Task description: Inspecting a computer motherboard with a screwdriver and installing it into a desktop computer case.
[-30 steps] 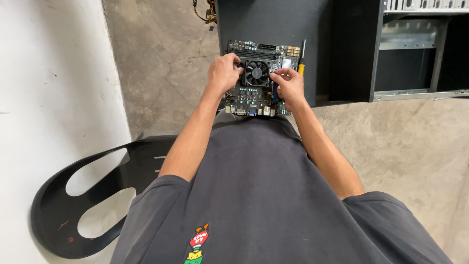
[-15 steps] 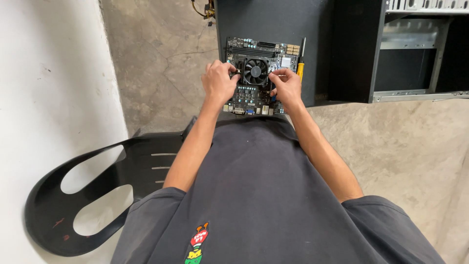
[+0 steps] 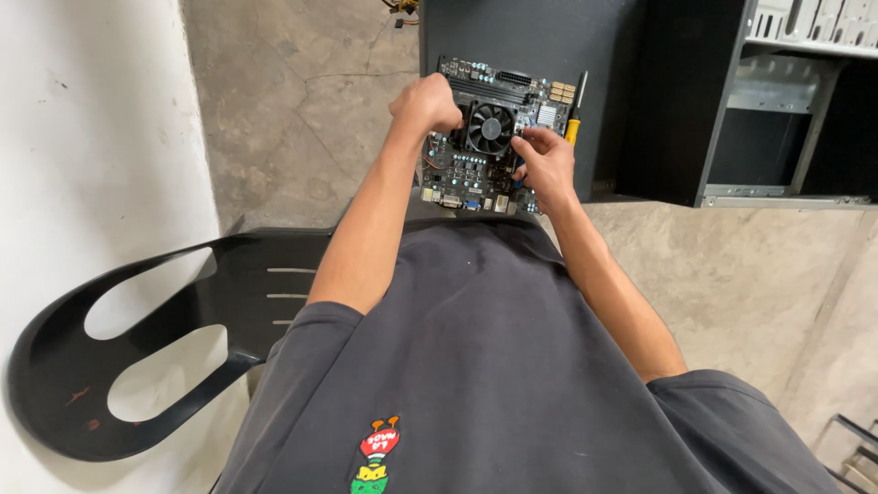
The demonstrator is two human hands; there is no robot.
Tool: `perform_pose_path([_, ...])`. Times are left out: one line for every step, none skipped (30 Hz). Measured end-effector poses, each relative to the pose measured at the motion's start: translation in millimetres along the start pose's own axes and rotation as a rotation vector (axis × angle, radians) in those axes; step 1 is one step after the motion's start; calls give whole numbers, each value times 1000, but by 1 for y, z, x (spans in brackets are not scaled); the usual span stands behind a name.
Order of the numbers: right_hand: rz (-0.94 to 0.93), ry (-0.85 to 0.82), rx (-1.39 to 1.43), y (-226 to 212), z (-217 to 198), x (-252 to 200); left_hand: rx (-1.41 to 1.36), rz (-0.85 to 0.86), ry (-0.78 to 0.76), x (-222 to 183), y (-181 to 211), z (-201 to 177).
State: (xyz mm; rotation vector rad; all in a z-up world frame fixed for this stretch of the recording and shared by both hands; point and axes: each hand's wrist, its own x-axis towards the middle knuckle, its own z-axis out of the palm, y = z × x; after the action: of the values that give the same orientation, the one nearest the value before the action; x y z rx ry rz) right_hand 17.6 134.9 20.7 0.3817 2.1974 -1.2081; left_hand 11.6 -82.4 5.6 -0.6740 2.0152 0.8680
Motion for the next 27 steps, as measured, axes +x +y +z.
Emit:
perform_pose_path([-3, 4, -14, 0, 0, 1, 55, -32, -53, 2, 3, -7])
perform_pose_path([-1, -1, -17, 1, 0, 2, 52, -37, -54, 1, 1, -8])
perform_pose_path([-20, 0, -28, 3, 0, 3, 2, -47, -24, 0, 0, -8])
perform_pose_path([-44, 6, -36, 3, -1, 5, -44, -51, 11, 0, -1, -10])
perform_pose_path([-47, 7, -35, 3, 1, 4, -44, -50, 14, 0, -3, -7])
perform_pose_path([-49, 1, -35, 4, 0, 3, -80, -54, 47, 1, -4, -5])
perform_pose_path([-51, -5, -34, 5, -1, 2, -116, -58, 80, 1, -4, -1])
perform_pose_path([-46, -5, -33, 6, -3, 2, -113, -60, 76, -2, -4, 1])
perform_pose_path([-105, -47, -34, 8, -5, 1, -139, -69, 78, -5, -4, 4])
perform_pose_path([-171, -88, -33, 7, -6, 2, -165, -75, 89, -7, -3, 3])
perform_pose_path([-174, -87, -29, 9, -8, 3, -161, -73, 92, -11, -3, 3])
perform_pose_path([-129, -81, -12, 10, -9, 4, -163, -82, 88, -15, -3, 2])
perform_pose_path([-84, -75, 6, 10, -11, 6, -165, -91, 85, -18, -2, 1])
perform_pose_path([-87, -73, 12, 13, -10, 9, -159, -89, 88, -16, -2, 1])
perform_pose_path([-81, -65, 51, 15, -9, 11, -160, -93, 88, -15, -3, 2])
perform_pose_path([-73, -56, 90, 19, -8, 13, -162, -96, 87, -12, -3, 4])
perform_pose_path([-74, -53, 96, 10, -11, 3, -155, -94, 89, -14, -2, 5])
perform_pose_path([-184, -91, -77, 1, -14, -6, -155, -100, 95, -15, -1, 3])
perform_pose_path([-293, -126, -251, -9, -17, -16, -155, -107, 101, -17, 0, 2])
perform_pose_path([-295, -121, -245, 2, -20, -7, -149, -103, 104, -22, -4, 3])
perform_pose_path([-553, -133, -304, 13, -22, 1, -235, 14, 165, -26, -9, 4])
perform_pose_path([-809, -150, -364, 24, -24, 9, -319, 129, 222, -31, -14, 6])
perform_pose_path([-810, -146, -360, 27, -26, 12, -314, 131, 224, -28, -14, 8])
perform_pose_path([-877, -120, -452, 30, -28, 14, -300, 130, 220, -26, -15, 9])
perform_pose_path([-942, -93, -544, 33, -30, 16, -286, 129, 217, -23, -15, 11])
perform_pose_path([-943, -90, -542, 37, -30, 20, -283, 131, 219, -21, -15, 13])
perform_pose_path([-1018, -29, -583, 41, -30, 23, -277, 130, 215, -19, -15, 14])
